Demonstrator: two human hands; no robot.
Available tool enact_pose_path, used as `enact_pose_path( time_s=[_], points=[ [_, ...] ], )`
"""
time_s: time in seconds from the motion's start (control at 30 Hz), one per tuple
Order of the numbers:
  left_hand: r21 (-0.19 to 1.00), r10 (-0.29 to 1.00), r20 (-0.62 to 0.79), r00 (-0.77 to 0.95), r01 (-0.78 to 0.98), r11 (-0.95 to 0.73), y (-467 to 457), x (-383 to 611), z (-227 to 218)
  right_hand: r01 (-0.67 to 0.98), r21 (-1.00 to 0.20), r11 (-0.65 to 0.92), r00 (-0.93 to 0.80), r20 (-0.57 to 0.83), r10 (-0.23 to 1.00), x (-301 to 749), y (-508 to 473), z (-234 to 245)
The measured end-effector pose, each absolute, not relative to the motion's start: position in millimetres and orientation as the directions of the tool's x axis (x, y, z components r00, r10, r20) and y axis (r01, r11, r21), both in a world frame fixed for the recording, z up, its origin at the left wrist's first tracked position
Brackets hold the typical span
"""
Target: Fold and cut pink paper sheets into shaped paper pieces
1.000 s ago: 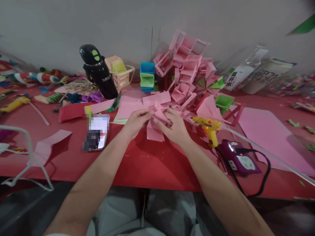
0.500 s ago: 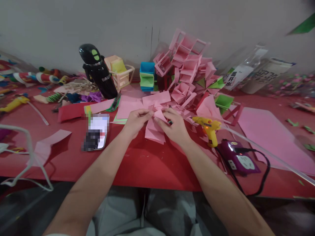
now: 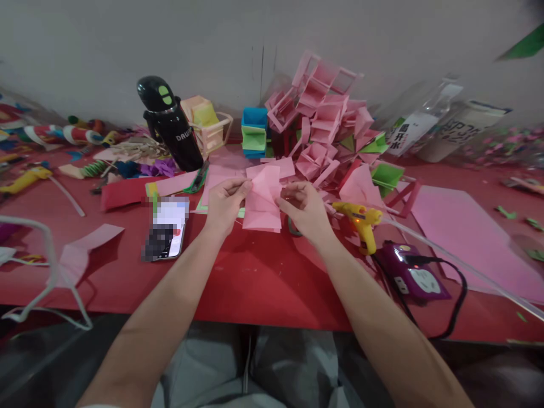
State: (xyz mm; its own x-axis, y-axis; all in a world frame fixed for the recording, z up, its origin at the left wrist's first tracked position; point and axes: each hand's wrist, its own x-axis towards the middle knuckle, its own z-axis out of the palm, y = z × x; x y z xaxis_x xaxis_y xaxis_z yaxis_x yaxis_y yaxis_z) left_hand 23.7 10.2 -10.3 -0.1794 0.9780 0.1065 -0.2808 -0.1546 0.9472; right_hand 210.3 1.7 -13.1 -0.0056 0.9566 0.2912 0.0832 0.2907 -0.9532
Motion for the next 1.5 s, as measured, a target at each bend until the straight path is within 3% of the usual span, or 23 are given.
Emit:
enact_pose_path(
  time_s=[0.1, 0.23, 0.93, 1.5],
  points=[
    [0.958, 0.980, 0.139, -0.142, -0.231, -0.169, 10, 24, -11, 0.006, -0.989, 0.146, -0.078, 0.145, 0.986, 211, 3, -11],
    [0.955, 0.981, 0.183, -0.066, -0.226, -0.193, 10, 24, -11, -0.014, -0.993, 0.114, -0.067, 0.114, 0.991, 213, 2, -6],
    [0.950, 0.975, 0.128, -0.181, -0.259, -0.172, 12, 23, -11, 0.001, -0.968, 0.251, -0.189, 0.247, 0.950, 214, 2, -13],
    [0.960, 0.922, 0.271, -0.276, 0.144, -0.239, 9, 23, -11, -0.011, -0.972, 0.233, -0.236, 0.229, 0.944, 213, 1, -16]
  ],
)
